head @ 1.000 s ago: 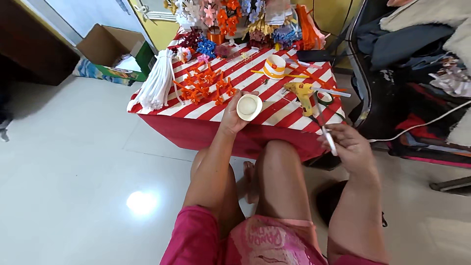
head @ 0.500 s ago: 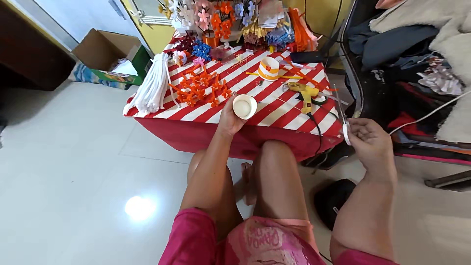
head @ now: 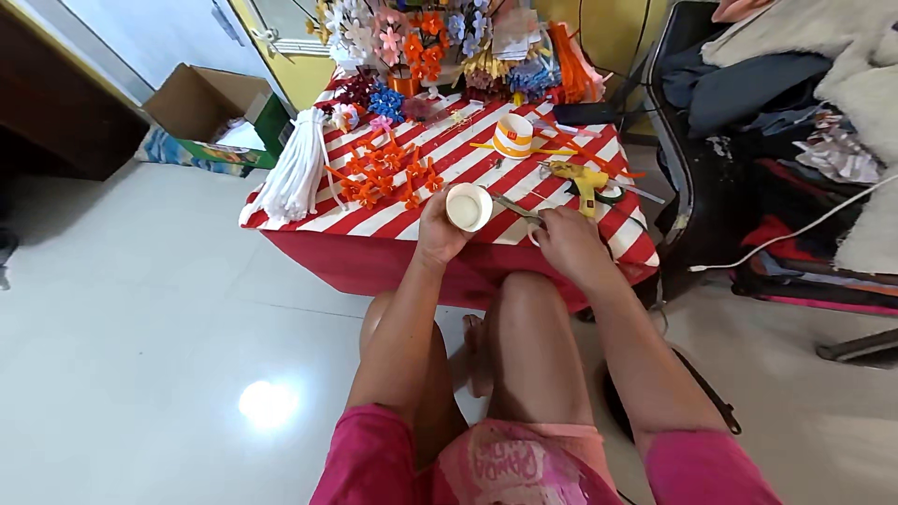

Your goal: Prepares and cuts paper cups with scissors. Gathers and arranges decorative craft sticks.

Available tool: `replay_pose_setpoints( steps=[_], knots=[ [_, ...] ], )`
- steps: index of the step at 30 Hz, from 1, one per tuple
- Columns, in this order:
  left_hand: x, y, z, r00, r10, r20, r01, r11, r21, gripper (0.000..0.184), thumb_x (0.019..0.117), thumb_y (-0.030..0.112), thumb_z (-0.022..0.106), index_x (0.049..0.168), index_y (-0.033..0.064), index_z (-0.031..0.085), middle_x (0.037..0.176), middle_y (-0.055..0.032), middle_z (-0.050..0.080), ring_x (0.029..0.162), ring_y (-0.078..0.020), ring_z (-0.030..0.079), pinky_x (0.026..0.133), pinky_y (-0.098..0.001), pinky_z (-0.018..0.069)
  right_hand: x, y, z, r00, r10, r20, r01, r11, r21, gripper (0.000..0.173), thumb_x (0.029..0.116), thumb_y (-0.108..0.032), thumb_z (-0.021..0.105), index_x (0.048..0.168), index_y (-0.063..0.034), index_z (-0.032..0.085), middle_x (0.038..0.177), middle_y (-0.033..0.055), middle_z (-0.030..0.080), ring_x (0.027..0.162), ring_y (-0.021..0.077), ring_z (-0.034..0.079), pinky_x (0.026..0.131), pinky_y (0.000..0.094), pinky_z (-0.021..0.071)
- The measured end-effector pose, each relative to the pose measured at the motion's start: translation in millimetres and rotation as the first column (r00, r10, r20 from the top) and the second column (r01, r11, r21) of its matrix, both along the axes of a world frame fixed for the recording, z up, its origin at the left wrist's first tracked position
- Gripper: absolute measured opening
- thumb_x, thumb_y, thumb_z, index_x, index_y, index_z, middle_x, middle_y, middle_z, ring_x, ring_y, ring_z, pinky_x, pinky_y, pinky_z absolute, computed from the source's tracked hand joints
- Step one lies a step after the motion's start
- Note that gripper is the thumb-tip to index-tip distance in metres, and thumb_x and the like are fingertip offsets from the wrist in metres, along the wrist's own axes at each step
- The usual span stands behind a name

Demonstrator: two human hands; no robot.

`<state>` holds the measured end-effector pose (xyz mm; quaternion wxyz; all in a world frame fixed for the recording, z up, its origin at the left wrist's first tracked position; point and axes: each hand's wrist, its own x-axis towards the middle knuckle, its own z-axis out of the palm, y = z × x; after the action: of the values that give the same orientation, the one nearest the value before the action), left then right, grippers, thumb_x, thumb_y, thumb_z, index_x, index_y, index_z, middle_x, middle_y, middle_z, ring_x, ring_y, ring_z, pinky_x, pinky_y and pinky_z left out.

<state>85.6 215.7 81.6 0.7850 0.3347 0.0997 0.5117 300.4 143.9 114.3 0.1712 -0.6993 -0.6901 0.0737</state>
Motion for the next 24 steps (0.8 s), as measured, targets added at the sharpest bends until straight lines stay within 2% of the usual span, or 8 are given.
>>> replay_pose_setpoints(
  steps=[3, 5, 7, 9, 12, 17, 21, 24],
  knots=[
    [-1.1, -0.7, 3.9, 0.999, 0.033, 0.021, -0.031, 0.996, -0.089, 0.05, 0.0993, 0.061, 0.05, 0.123, 0.0188, 0.059, 0.113, -0.0089, 0.07, 0.091, -0.0208, 0.073, 0.072, -0.0338, 0.0626, 13.4, 6.8, -0.7, 0.997, -0.041, -0.066, 0.049, 0.993, 0.111, 0.025, 0.0993, -0.018, 0.065, 0.11, 0.0041, 0.073, 0.112, 0.0291, 0.066, 0.112, 0.0501, 0.06, 0.092, 0.0705, 0.0461],
    [-3.8, 1.9, -1.4, 0.993, -0.003, 0.116, 0.009, 0.999, -0.051, 0.057, 0.0889, 0.051, 0.075, 0.132, 0.019, 0.055, 0.121, -0.0111, 0.068, 0.099, -0.0235, 0.073, 0.079, -0.0329, 0.0632, 30.7, 9.1, 1.0, 0.961, -0.225, -0.16, 0.246, 0.961, 0.123, 0.034, 0.1008, -0.024, 0.063, 0.107, 0.0089, 0.069, 0.11, 0.0334, 0.065, 0.106, 0.0528, 0.063, 0.088, 0.0717, 0.0484],
    [-5.1, 2.8, -2.9, 0.986, -0.038, 0.162, 0.038, 0.999, 0.002, 0.064, 0.0828, 0.032, 0.086, 0.135, 0.0207, 0.05, 0.122, -0.0115, 0.067, 0.101, -0.0238, 0.073, 0.083, -0.0324, 0.0628, 44.9, 10.7, 3.4, 0.878, -0.416, -0.238, 0.442, 0.895, 0.064, 0.043, 0.1006, -0.03, 0.063, 0.116, 0.0106, 0.062, 0.114, 0.0366, 0.061, 0.104, 0.0557, 0.062, 0.085, 0.0743, 0.0471],
    [-4.0, 1.5, -0.9, 0.987, -0.025, 0.157, 0.024, 1.0, 0.009, 0.059, 0.0819, 0.013, 0.084, 0.131, 0.0186, 0.051, 0.118, -0.0117, 0.068, 0.098, -0.0229, 0.073, 0.082, -0.0325, 0.0626, 54.8, 13.9, 5.5, 0.805, -0.511, -0.302, 0.532, 0.847, -0.015, 0.053, 0.0997, -0.037, 0.065, 0.12, 0.0121, 0.058, 0.113, 0.038, 0.061, 0.105, 0.0566, 0.061, 0.085, 0.0743, 0.046],
    [-2.0, -0.2, 2.6, 0.992, 0.002, 0.128, -0.002, 1.0, 0.006, 0.054, 0.0835, 0.001, 0.078, 0.128, 0.0171, 0.052, 0.113, -0.0114, 0.07, 0.094, -0.0224, 0.074, 0.083, -0.033, 0.0629, 63.6, 27.2, 5.0, 0.781, -0.536, -0.321, 0.535, 0.839, -0.099, 0.06, 0.0982, -0.045, 0.066, 0.111, 0.0138, 0.064, 0.109, 0.0378, 0.064, 0.106, 0.0558, 0.061, 0.087, 0.0747, 0.0445],
    [2.7, -2.0, 1.1, 0.998, 0.055, -0.04, -0.055, 0.999, 0.003, 0.058, 0.0817, 0.011, 0.082, 0.13, 0.0169, 0.05, 0.113, -0.0091, 0.068, 0.094, -0.0221, 0.072, 0.084, -0.0385, 0.0621, 58.0, 40.5, -2.6, 0.772, -0.565, -0.291, 0.556, 0.823, -0.122, 0.054, 0.0954, -0.039, 0.067, 0.122, 0.0076, 0.063, 0.117, 0.0364, 0.063, 0.115, 0.056, 0.058, 0.091, 0.078, 0.0391],
    [3.4, 1.2, -3.5, 0.983, 0.133, -0.128, -0.122, 0.988, 0.093, 0.053, 0.0799, 0.028, 0.086, 0.122, 0.0134, 0.058, 0.108, -0.0034, 0.07, 0.092, -0.0156, 0.071, 0.086, -0.0349, 0.0607, 55.0, 32.6, -6.7, 0.726, -0.561, -0.398, 0.592, 0.804, -0.052, 0.057, 0.0979, -0.03, 0.06, 0.145, -0.0003, 0.045, 0.121, 0.0338, 0.063, 0.113, 0.0557, 0.06, 0.086, 0.0766, 0.0434],
    [1.3, 4.6, -6.9, 0.985, 0.135, -0.103, -0.116, 0.978, 0.172, 0.05, 0.0841, 0.031, 0.082, 0.126, 0.0189, 0.057, 0.114, -0.0012, 0.069, 0.098, -0.0148, 0.069, 0.09, -0.0366, 0.0589, 56.5, 27.2, -1.4, 0.751, -0.516, -0.413, 0.585, 0.81, 0.051, 0.053, 0.0993, -0.023, 0.061, 0.141, 0.0038, 0.042, 0.114, 0.0353, 0.063, 0.106, 0.0569, 0.062, 0.082, 0.0745, 0.0464]
  ],
)
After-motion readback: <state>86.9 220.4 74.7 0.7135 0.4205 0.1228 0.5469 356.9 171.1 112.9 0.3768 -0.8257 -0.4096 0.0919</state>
